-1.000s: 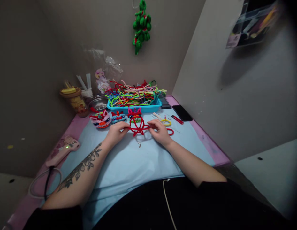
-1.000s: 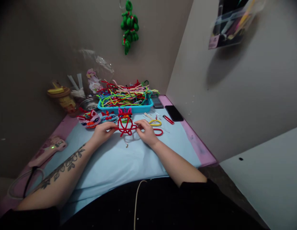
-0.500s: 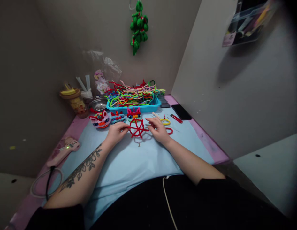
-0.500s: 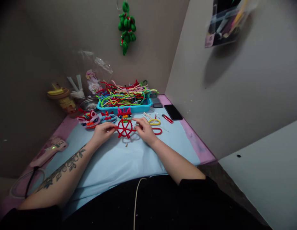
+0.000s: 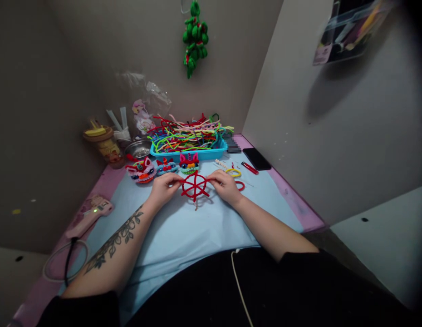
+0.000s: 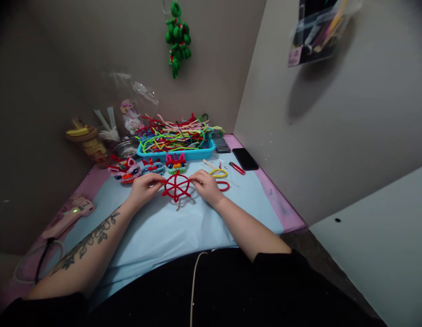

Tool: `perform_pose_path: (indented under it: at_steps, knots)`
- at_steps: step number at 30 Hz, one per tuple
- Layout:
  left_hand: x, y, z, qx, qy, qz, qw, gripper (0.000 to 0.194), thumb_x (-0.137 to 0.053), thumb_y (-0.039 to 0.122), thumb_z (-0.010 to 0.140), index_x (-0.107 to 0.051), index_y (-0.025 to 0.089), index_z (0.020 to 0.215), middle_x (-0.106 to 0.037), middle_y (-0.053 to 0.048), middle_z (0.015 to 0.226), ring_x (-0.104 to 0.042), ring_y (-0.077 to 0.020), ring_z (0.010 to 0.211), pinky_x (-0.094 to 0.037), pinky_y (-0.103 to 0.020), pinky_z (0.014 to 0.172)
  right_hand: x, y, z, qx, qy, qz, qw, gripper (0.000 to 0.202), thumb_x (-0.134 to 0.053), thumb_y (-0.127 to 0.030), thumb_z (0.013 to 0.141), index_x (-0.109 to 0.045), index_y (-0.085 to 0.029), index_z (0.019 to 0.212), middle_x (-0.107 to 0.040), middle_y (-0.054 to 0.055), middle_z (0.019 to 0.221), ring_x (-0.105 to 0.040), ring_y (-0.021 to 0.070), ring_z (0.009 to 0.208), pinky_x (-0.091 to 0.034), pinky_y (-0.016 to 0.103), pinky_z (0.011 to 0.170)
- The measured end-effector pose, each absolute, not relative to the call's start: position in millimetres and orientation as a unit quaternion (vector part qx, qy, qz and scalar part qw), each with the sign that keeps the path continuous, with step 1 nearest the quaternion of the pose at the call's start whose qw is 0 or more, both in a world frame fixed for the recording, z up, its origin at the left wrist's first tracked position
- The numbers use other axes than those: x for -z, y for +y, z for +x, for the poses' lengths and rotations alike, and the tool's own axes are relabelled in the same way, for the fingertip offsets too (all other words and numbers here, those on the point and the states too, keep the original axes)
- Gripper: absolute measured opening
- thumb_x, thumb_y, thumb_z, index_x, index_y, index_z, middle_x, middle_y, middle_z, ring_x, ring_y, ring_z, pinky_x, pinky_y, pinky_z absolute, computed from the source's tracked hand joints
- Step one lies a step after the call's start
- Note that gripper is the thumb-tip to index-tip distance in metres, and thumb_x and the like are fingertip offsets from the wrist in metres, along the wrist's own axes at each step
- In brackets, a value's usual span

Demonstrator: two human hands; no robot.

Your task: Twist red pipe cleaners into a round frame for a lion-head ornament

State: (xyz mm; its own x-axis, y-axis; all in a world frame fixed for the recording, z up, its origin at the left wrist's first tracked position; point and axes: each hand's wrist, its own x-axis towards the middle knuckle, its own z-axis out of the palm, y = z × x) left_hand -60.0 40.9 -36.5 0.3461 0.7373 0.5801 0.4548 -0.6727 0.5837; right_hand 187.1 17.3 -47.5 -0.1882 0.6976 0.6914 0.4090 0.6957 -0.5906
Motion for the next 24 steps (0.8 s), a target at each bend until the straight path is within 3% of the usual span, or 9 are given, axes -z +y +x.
perform_pose_path:
  at_steps: [5,8,12,16,20,22,24]
  knots:
    - [37,43,-61,-0.44,0.381,0.791,0.189,0.012,-0.058,0.022,0.076,-0.068,0.016,0.082,-0.069,-0.007,0.082,-0.063,-0.0164,0.075,-0.05,-0.027,0.067,49,17,185,-0.127,-0.755,-0.362,0.531,0.017,-0.053,-0.011,0.081,-0.066,-0.021,0.084,-0.063,0.004,0.079,-0.059,0.0157,0.077,-0.049,0.03,0.071]
    - [32,42,-60,-0.416,0.353,0.813,0.203,0.015,-0.058,0.026,0.077,-0.067,0.016,0.086,-0.068,-0.009,0.093,-0.063,-0.0193,0.088,-0.05,-0.033,0.08,50,18,183,-0.13,-0.76,-0.36,0.526,0.018,-0.053,-0.011,0.081,-0.066,-0.021,0.085,-0.064,0.004,0.081,-0.06,0.0159,0.079,-0.049,0.031,0.071]
    - [24,37,-54,-0.389,0.311,0.854,0.149,0.041,-0.058,0.02,0.074,-0.057,0.02,0.115,-0.053,-0.011,0.127,-0.048,-0.0235,0.118,-0.039,-0.042,0.1,50,17,181,-0.141,-0.765,-0.352,0.521,0.018,-0.052,-0.011,0.081,-0.067,-0.021,0.088,-0.063,0.005,0.083,-0.06,0.0159,0.081,-0.049,0.031,0.073]
    - [19,29,-47,-0.349,0.28,0.884,0.139,0.058,-0.052,0.008,0.069,-0.048,0.023,0.126,-0.047,-0.009,0.133,-0.041,-0.0237,0.125,-0.032,-0.045,0.105,50,16,179,-0.149,-0.776,-0.34,0.509,0.019,-0.052,-0.012,0.082,-0.067,-0.022,0.09,-0.062,0.005,0.085,-0.059,0.0157,0.081,-0.05,0.032,0.074]
    - [18,27,-51,-0.299,0.242,0.876,0.291,0.07,-0.054,0.011,0.068,-0.036,0.021,0.135,-0.046,-0.011,0.134,-0.041,-0.0262,0.125,-0.031,-0.045,0.105,49,16,178,-0.16,-0.78,-0.332,0.506,0.021,-0.05,-0.011,0.081,-0.066,-0.021,0.09,-0.062,0.005,0.085,-0.059,0.0156,0.082,-0.049,0.032,0.075]
    - [19,29,-55,-0.299,0.222,0.846,0.383,0.063,-0.053,0.019,0.074,-0.036,0.019,0.134,-0.05,-0.012,0.13,-0.047,-0.0269,0.12,-0.036,-0.044,0.101,48,16,178,-0.163,-0.778,-0.333,0.507,0.021,-0.049,-0.011,0.081,-0.066,-0.021,0.089,-0.062,0.005,0.085,-0.059,0.0156,0.082,-0.049,0.032,0.075]
    - [19,32,-58,-0.306,0.233,0.823,0.418,0.048,-0.051,0.027,0.079,-0.046,0.018,0.127,-0.057,-0.012,0.122,-0.053,-0.0264,0.113,-0.041,-0.042,0.097,47,16,178,-0.163,-0.78,-0.331,0.505,0.021,-0.05,-0.011,0.081,-0.066,-0.021,0.088,-0.062,0.005,0.084,-0.059,0.0158,0.081,-0.05,0.032,0.074]
